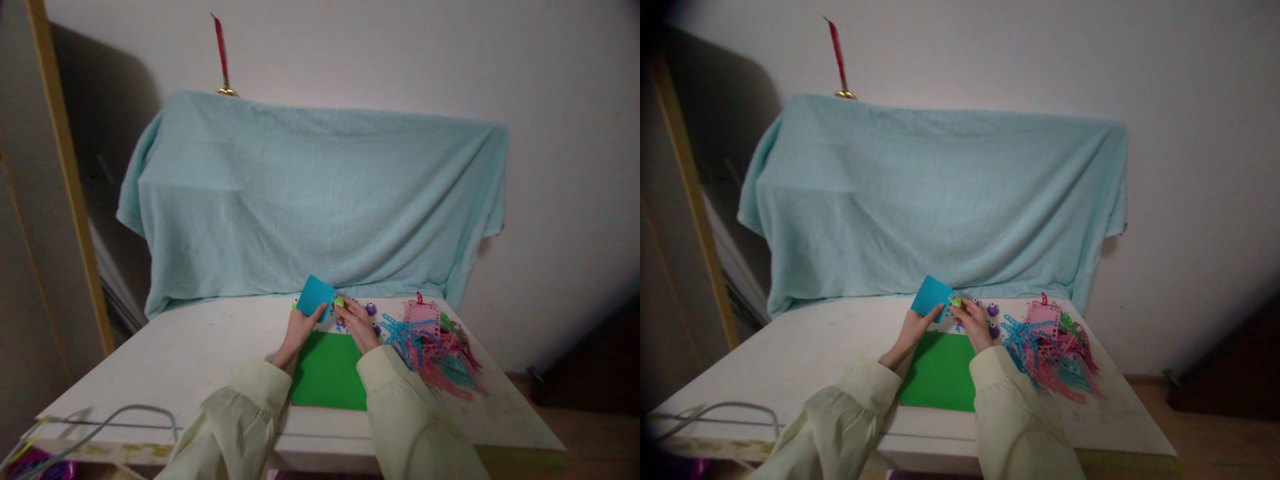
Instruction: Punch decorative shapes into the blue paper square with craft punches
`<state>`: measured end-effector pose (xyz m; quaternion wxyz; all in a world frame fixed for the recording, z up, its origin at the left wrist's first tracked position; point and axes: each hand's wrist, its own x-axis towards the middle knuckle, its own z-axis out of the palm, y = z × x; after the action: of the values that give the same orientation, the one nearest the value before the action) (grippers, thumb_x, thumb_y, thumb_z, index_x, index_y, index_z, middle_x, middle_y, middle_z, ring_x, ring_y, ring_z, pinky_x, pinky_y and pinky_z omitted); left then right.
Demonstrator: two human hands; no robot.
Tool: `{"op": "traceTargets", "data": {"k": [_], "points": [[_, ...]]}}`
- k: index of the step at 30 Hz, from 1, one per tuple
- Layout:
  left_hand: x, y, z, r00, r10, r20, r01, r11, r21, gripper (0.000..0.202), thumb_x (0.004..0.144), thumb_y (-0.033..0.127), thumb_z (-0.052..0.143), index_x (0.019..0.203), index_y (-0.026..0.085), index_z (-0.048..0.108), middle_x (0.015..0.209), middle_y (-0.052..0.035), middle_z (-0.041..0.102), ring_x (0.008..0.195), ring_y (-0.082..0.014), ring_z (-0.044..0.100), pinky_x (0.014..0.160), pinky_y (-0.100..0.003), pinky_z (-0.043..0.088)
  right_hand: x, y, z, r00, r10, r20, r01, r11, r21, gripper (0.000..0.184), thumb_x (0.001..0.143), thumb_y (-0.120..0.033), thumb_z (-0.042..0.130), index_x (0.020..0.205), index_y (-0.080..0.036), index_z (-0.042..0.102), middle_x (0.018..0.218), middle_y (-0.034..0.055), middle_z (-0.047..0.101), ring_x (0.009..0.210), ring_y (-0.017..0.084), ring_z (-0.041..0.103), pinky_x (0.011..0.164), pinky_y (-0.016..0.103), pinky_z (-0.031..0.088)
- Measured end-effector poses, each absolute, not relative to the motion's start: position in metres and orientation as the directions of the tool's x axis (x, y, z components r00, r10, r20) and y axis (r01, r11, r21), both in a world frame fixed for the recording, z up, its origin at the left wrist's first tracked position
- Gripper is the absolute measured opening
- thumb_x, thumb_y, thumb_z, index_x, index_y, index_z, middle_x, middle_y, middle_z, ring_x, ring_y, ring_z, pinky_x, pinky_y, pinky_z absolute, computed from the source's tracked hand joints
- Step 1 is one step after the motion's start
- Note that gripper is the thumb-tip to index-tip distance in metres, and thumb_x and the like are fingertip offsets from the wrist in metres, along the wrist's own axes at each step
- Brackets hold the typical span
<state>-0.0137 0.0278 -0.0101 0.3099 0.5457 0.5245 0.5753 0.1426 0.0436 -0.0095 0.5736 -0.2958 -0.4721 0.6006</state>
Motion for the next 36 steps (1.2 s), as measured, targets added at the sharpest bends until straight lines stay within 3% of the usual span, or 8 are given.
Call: {"op": "traceTargets", "data": {"k": [10,36], "points": [[-0.015,0.022,-0.002,-0.204,0.928,0.312,0.284,-0.249,0.926,0.043,0.068,0.055,0.059,0.056,0.015,0.055,0.050,-0.0022,0.057,0.049,-0.0135,0.052,0.048,-0.022,0.037,0.144,0.034,0.002,-0.211,0.955,0.206,-0.373,0.116,-0.921,0.027,0.066,-0.030,0.071,0.089,-0.018,0.065,0.078,0.0014,0.060,0.060,0.009,0.048,0.055,0.022,0.037],[-0.014,0.018,0.002,-0.154,0.905,0.396,0.349,-0.324,0.879,0.038,0.073,0.051,0.055,0.055,0.017,0.054,0.052,-0.0006,0.055,0.052,-0.0136,0.048,0.052,-0.022,0.032,0.144,0.032,0.003,-0.289,0.936,0.199,-0.370,0.083,-0.925,0.029,0.063,-0.031,0.073,0.087,-0.018,0.063,0.074,0.0003,0.057,0.059,0.010,0.047,0.052,0.022,0.035]]}}
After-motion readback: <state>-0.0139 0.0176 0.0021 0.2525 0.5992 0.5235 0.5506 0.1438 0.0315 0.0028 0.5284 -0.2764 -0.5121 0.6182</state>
